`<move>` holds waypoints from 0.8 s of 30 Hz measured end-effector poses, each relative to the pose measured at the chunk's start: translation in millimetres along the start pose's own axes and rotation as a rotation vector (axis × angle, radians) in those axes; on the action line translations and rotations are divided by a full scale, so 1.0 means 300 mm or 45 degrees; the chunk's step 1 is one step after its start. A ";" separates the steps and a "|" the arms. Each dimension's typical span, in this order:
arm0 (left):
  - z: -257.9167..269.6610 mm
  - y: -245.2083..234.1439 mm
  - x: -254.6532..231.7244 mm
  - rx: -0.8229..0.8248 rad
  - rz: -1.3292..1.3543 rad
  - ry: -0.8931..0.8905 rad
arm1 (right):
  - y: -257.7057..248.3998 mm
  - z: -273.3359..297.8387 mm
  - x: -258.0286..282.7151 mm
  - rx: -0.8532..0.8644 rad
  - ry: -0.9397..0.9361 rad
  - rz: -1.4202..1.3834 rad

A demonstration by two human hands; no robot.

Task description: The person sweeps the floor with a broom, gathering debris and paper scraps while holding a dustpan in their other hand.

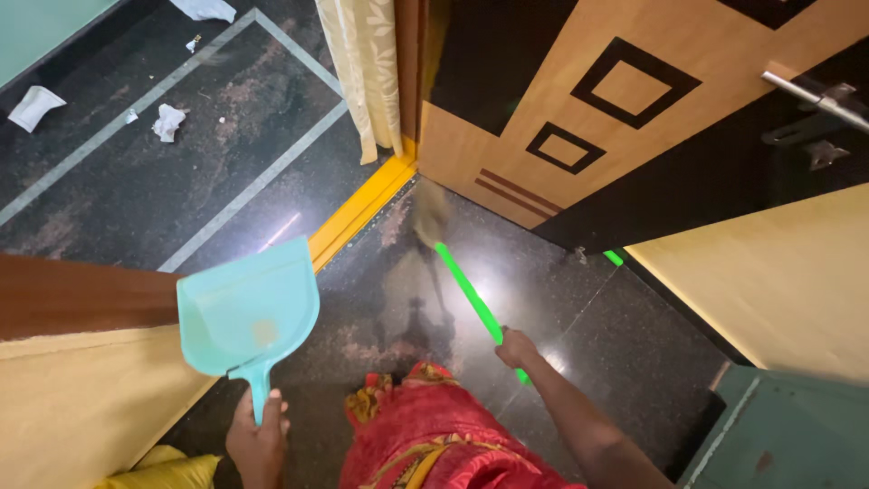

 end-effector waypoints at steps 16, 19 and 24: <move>-0.171 0.042 -0.140 0.049 0.216 0.112 | 0.111 -0.037 0.169 0.416 -0.281 -0.603; -0.259 0.046 -0.200 0.066 0.243 0.206 | 0.029 0.032 0.085 0.424 -0.407 -0.574; -0.397 0.011 -0.250 0.028 0.297 0.144 | -0.067 0.089 0.066 0.212 -0.140 -0.368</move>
Point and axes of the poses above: each hand's wrist, its own z-axis away from the middle knuckle, its own y-axis out of the palm, x = y × z, the point moved 6 cm from there along -z, towards the middle knuckle, and after that the axes turned 12 degrees about x, right-handed, at the moved point
